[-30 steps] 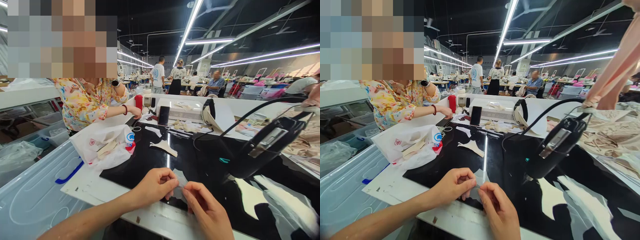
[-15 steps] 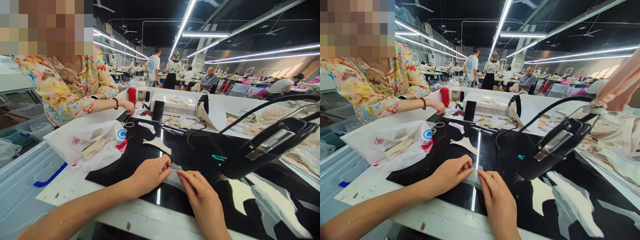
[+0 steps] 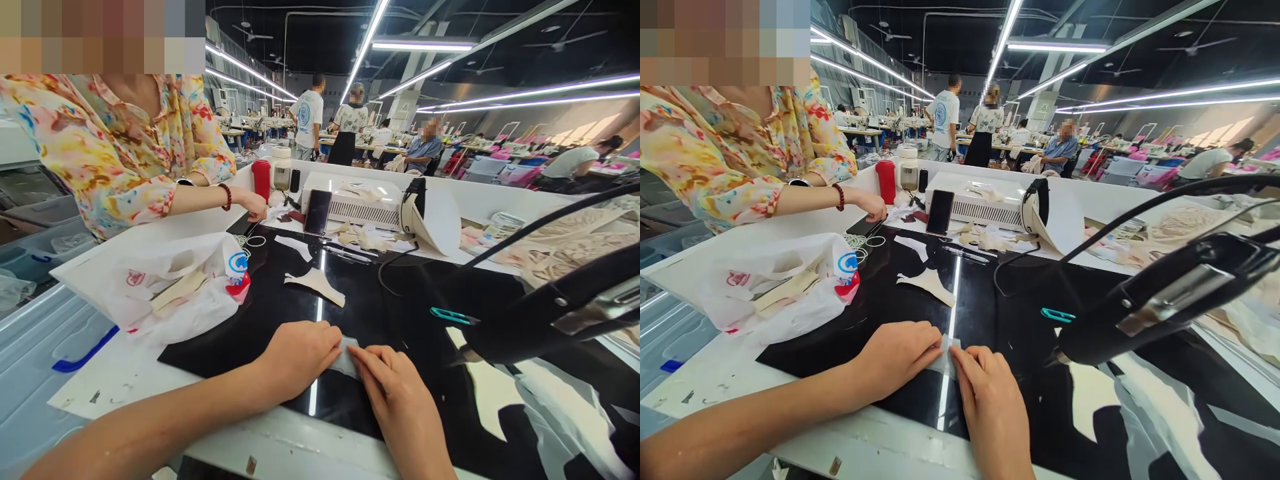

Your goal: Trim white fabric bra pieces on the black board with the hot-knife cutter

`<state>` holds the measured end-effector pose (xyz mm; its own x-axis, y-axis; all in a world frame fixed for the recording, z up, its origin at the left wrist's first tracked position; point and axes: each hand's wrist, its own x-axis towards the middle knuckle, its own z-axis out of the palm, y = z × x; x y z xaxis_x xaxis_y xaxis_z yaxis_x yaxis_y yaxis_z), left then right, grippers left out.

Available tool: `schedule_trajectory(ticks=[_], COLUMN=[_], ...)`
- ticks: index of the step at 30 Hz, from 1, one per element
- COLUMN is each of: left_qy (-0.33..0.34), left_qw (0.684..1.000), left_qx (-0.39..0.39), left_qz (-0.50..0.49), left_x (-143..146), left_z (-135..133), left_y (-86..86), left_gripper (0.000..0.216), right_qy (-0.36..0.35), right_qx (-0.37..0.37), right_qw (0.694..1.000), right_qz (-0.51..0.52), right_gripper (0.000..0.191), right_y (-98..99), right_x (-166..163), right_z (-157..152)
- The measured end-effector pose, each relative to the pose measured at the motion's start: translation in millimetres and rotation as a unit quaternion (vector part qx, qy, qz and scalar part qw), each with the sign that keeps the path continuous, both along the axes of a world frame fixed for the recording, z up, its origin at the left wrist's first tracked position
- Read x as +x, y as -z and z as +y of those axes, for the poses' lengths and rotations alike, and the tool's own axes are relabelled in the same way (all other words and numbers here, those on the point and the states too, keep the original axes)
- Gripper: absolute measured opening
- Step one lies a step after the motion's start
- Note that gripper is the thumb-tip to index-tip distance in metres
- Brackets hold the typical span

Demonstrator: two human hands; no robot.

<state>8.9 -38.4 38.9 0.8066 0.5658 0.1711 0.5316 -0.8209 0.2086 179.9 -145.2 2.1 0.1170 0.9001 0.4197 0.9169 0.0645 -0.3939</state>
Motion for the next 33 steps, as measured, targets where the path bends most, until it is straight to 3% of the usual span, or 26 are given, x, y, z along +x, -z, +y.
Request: schedule_trajectory(ticks=[28, 33], left_qy=[-0.006, 0.022], left_qw=[1.0, 0.996], left_qx=[0.009, 0.084], left_qz=[0.007, -0.017], left_x=[-0.9, -0.8], left_z=[2.0, 1.0], left_y=[5.4, 4.8], left_gripper=[0.015, 0.021], right_qy=[-0.008, -0.005], right_qx=[0.03, 0.027], right_qw=[0.999, 0.999], right_qz=[-0.032, -0.037], right_gripper=[0.029, 0.029], right_y=[-0.8, 1.3], right_x=[-3.8, -3.1], right_z=[2.1, 2.5])
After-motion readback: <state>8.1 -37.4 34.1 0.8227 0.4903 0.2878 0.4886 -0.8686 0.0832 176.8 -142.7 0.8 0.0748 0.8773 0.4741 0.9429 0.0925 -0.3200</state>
